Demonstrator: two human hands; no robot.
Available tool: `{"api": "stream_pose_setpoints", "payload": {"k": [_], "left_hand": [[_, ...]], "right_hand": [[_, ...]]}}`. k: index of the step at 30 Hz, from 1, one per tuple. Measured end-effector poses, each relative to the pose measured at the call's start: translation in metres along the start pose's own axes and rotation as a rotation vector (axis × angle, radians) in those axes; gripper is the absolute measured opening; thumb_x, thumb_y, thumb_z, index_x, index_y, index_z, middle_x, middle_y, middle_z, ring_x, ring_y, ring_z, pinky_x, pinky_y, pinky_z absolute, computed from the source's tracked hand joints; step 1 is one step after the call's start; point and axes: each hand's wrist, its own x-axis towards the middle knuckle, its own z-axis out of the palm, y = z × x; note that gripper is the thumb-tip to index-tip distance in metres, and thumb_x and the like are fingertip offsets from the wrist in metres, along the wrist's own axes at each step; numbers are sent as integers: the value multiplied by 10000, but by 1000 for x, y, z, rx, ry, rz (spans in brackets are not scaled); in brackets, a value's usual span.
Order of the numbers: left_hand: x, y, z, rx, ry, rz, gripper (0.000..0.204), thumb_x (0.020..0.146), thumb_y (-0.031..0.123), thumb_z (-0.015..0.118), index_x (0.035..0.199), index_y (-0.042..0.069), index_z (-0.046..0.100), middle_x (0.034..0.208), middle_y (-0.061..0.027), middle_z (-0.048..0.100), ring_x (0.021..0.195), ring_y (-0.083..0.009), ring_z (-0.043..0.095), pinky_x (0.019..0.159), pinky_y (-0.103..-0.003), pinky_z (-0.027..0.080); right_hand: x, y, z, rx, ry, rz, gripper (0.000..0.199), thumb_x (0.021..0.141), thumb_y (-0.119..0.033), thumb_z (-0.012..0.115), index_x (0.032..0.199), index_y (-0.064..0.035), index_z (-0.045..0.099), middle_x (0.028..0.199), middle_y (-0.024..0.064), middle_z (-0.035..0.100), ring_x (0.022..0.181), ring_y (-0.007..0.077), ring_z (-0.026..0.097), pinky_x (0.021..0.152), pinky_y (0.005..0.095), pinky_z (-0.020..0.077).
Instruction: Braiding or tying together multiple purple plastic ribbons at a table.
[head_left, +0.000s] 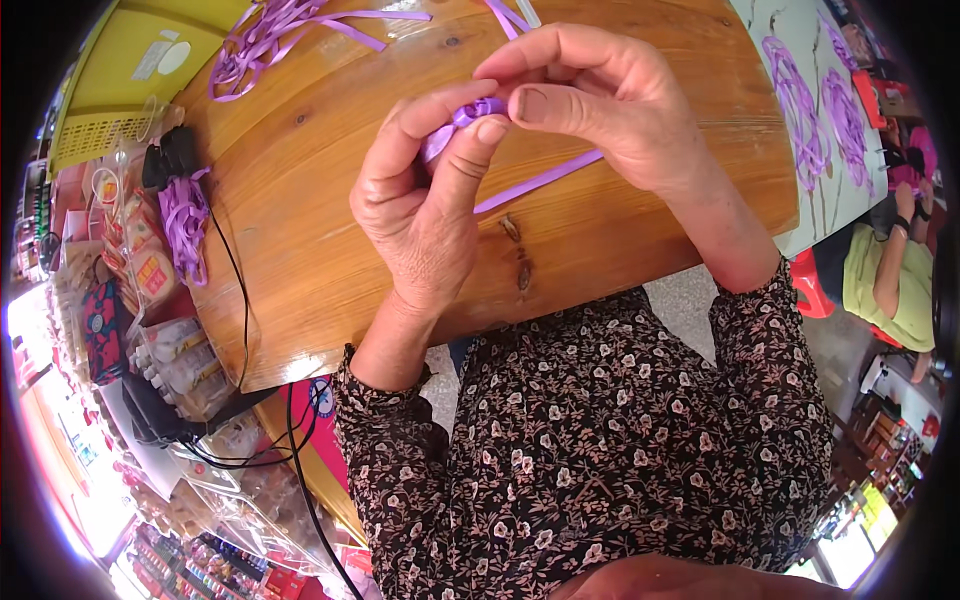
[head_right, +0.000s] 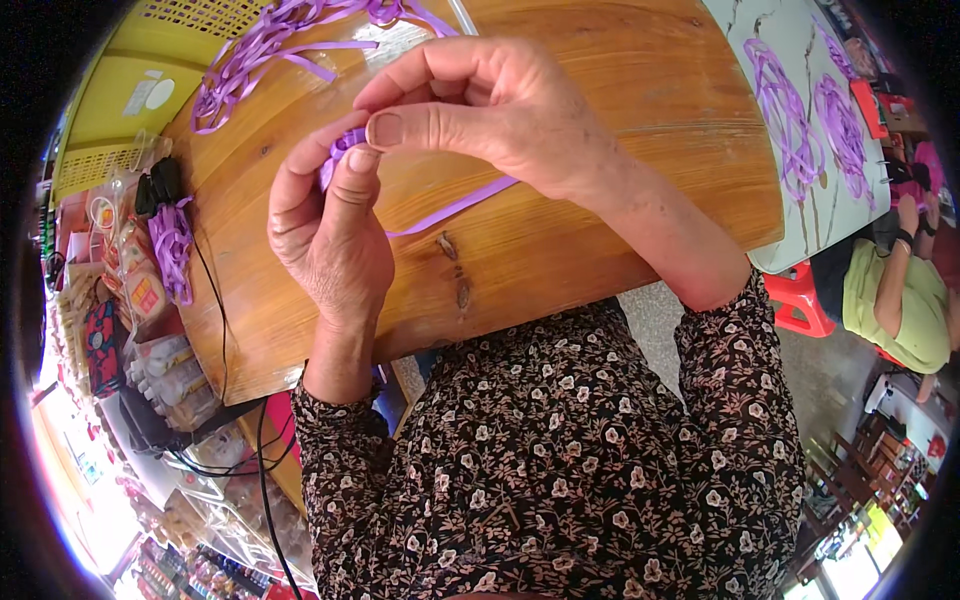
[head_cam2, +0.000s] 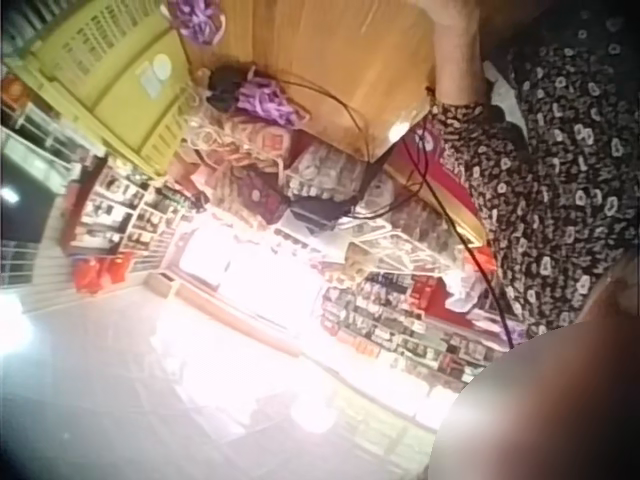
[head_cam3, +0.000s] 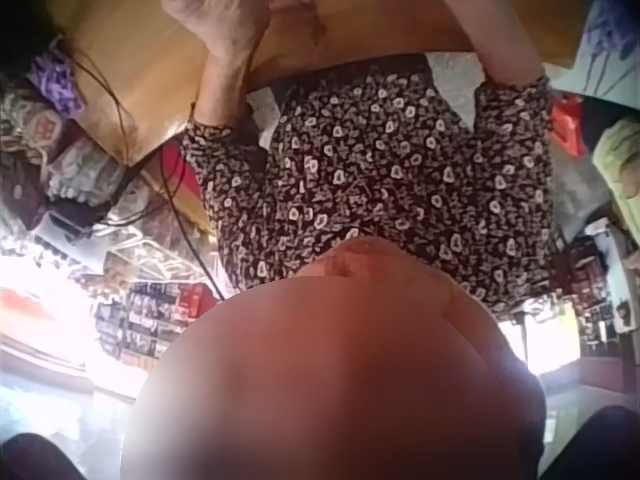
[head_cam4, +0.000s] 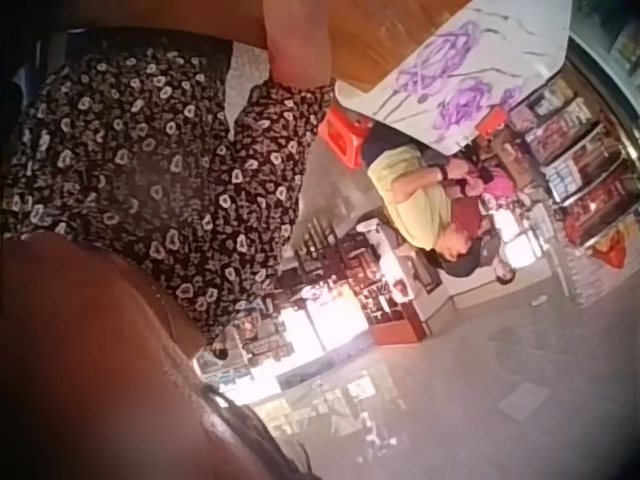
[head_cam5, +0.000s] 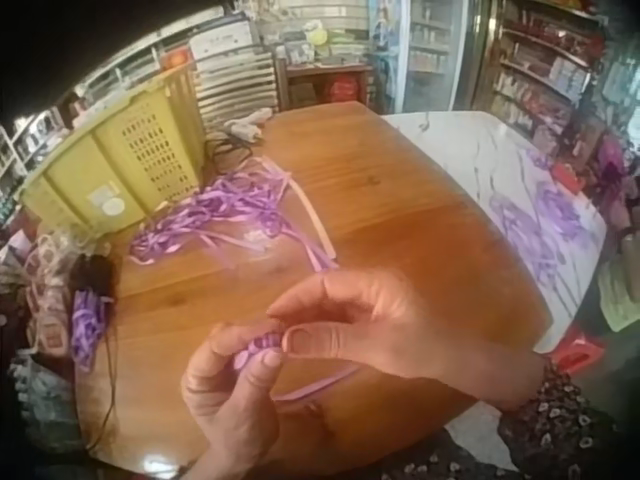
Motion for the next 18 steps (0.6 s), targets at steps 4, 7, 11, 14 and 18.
{"api": "stream_pose_setpoints", "payload": {"k": [4, 7, 11, 14, 18], "left_hand": [[3, -4, -6, 277, -81, 215, 281, 792, -18, 687, 1069, 17, 661, 788, 4, 567, 735, -65, 497, 663, -178, 402], [3, -1, -5, 373, -57, 211, 291, 807, -11, 669, 1097, 14, 653, 765, 8, 533, 721, -72, 478, 662, -181, 391], [0, 3, 0, 320, -34, 97, 260, 837, 5, 639, 1097, 3, 651, 765, 6, 515, 751, -77, 486, 696, -185, 391], [-1, -4, -6, 290, -61, 123, 226, 863, 16, 610, 1084, -4, 650, 793, -5, 540, 773, -83, 489, 721, -192, 396], [-1, -7, -9, 203, -56, 98, 207, 877, 19, 593, 1077, -19, 632, 864, -29, 590, 765, -87, 503, 730, -200, 417]], "right_hand": [[2, 2, 0, 60, 21, 55, 243, 861, -21, 619, 1096, 36, 595, 1016, 82, 636, 953, 121, 601, 848, 237, 483], [3, 7, 2, 101, 55, -3, 207, 849, -25, 639, 1047, 29, 619, 974, 75, 649, 910, 119, 618, 822, 231, 498], [2, 9, 0, -190, 142, -200, 164, 839, -44, 662, 995, 6, 647, 936, 55, 664, 856, 103, 630, 776, 218, 512], [-2, 8, 4, -249, 173, -290, 147, 836, -42, 665, 978, -6, 652, 925, 43, 664, 845, 88, 625, 745, 207, 514], [-2, 6, 1, -373, 44, -310, 228, 847, 63, 598, 1074, 41, 606, 996, 75, 633, 922, 119, 618, 815, 205, 496]]}}
